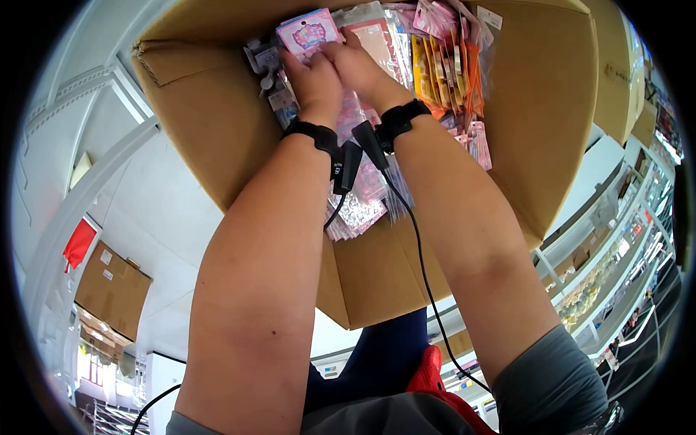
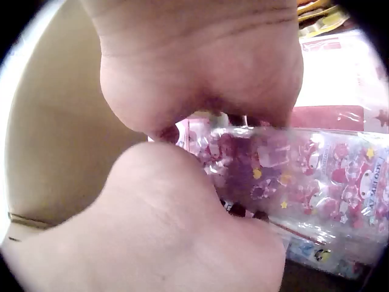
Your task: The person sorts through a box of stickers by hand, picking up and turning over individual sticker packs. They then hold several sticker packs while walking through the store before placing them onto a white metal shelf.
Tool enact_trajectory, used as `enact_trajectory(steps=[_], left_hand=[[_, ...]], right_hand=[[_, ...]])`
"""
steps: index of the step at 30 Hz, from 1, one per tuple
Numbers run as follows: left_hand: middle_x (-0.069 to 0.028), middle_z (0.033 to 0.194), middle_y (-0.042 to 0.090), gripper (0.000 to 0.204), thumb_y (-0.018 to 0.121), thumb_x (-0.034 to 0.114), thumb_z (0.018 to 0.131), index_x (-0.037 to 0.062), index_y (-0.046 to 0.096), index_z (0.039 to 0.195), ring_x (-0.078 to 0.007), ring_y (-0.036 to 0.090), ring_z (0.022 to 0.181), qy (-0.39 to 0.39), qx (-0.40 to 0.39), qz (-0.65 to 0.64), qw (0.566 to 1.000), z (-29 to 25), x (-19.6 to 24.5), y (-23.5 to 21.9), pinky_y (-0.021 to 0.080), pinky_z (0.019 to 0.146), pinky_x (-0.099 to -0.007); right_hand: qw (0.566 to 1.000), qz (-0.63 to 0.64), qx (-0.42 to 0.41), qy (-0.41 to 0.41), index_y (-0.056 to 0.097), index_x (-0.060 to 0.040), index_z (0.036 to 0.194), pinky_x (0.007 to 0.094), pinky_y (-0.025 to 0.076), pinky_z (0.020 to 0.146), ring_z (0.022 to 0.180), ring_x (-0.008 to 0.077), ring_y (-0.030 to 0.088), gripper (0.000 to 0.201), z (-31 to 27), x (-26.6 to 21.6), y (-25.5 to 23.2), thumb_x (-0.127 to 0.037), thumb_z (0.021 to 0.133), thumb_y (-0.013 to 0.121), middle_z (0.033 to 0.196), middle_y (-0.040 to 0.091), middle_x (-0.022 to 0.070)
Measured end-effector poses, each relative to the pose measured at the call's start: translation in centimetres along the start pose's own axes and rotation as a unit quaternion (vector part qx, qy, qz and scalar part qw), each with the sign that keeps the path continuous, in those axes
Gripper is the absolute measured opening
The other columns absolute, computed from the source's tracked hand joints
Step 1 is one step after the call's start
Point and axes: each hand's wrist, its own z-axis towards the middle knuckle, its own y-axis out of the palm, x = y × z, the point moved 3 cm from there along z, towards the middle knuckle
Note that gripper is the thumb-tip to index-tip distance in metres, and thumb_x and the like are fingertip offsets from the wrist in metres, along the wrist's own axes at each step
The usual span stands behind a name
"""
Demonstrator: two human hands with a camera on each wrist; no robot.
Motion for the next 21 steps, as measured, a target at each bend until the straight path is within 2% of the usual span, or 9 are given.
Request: enact_trajectory(steps=[3,5,6,8,10,14,16,18,21], left_hand=[[-0.0333,0.158,0.041,0.078,0.053,0.015,0.097,-0.0065,0.019,0.164,-0.0428,0.051,0.141,-0.063,0.032,-0.009,0.997,-1.8,0.0,-0.6,0.041,0.119,-0.0448],[-0.0344,0.161,0.037,0.079,0.051,0.017,0.097,-0.0079,0.018,0.164,-0.0441,0.048,0.144,-0.102,0.036,-0.063,0.992,-2.5,-2.3,-0.8,0.039,0.121,-0.0444],[-0.0347,0.162,0.036,0.078,0.049,0.018,0.097,-0.0088,0.018,0.164,-0.0447,0.046,0.146,-0.118,0.033,-0.075,0.990,-3.2,-2.5,-0.9,0.038,0.122,-0.0444],[-0.0357,0.162,0.036,0.077,0.046,0.020,0.097,-0.0106,0.019,0.163,-0.0458,0.045,0.147,-0.140,0.009,-0.072,0.987,-4.4,-4.3,-1.4,0.037,0.122,-0.0445],[-0.0379,0.159,0.039,0.075,0.044,0.021,0.097,-0.0147,0.023,0.160,-0.0461,0.046,0.146,-0.160,-0.028,-0.006,0.987,-5.7,-4.3,-1.5,0.038,0.121,-0.0452],[-0.0392,0.159,0.038,0.073,0.044,0.018,0.097,-0.0160,0.024,0.158,-0.0471,0.046,0.145,-0.100,-0.078,0.039,0.991,-6.1,-5.2,-1.7,0.038,0.121,-0.0451],[-0.0385,0.159,0.038,0.072,0.045,0.018,0.098,-0.0155,0.025,0.158,-0.0480,0.045,0.145,-0.073,-0.103,0.028,0.992,-5.7,-5.2,-1.7,0.038,0.121,-0.0456],[-0.0388,0.160,0.036,0.072,0.049,0.018,0.098,-0.0153,0.026,0.157,-0.0489,0.044,0.145,-0.111,-0.061,0.052,0.991,-7.5,-3.5,-2.0,0.037,0.122,-0.0463],[-0.0366,0.156,0.041,0.075,0.060,0.019,0.096,-0.0072,0.029,0.159,-0.0476,0.050,0.139,-0.108,0.043,0.181,0.977,-7.6,-3.8,-2.1,0.037,0.122,-0.0471]], right_hand=[[0.989,0.125,0.058,0.063,0.034,0.0111,0.157,0.0386,0.052,0.103,0.122,0.0376,0.066,0.084,-4.3,-2.1,-1.7,-0.040,0.097,0.061,0.137,0.063,0.0331],[0.996,0.035,0.028,0.081,0.035,0.0131,0.156,0.0386,0.048,0.109,0.127,0.0370,0.063,0.079,-6.3,2.0,-3.3,-0.038,0.100,0.058,0.145,0.058,0.0321],[0.999,-0.039,0.019,0.027,0.036,0.0128,0.156,0.0381,0.046,0.111,0.132,0.0371,0.060,0.077,-7.5,4.8,-3.4,-0.037,0.101,0.056,0.146,0.057,0.0321],[0.998,-0.058,0.021,0.005,0.038,0.0123,0.156,0.0374,0.042,0.116,0.139,0.0373,0.054,0.073,-10.0,5.7,-3.1,-0.036,0.103,0.054,0.149,0.055,0.0323],[0.996,0.052,0.044,0.064,0.040,0.0121,0.155,0.0370,0.038,0.119,0.145,0.0377,0.050,0.070,-12.6,3.3,-1.7,-0.036,0.105,0.052,0.152,0.053,0.0328],[0.995,0.057,0.043,0.072,0.039,0.0118,0.156,0.0369,0.033,0.123,0.150,0.0378,0.045,0.069,-13.1,4.3,0.2,-0.035,0.106,0.050,0.158,0.046,0.0334],[0.997,0.052,0.048,0.007,0.040,0.0103,0.156,0.0367,0.034,0.122,0.149,0.0362,0.046,0.067,-13.1,5.2,0.0,-0.034,0.106,0.050,0.157,0.048,0.0314],[0.992,0.097,0.082,0.020,0.044,0.0088,0.154,0.0357,0.037,0.119,0.144,0.0329,0.050,0.064,-14.0,5.9,-0.4,-0.033,0.106,0.052,0.153,0.053,0.0280],[0.963,0.208,0.145,0.094,0.054,0.0060,0.146,0.0325,0.045,0.109,0.128,0.0244,0.060,0.053,-17.3,0.5,-3.2,-0.030,0.107,0.055,0.140,0.063,0.0197]])
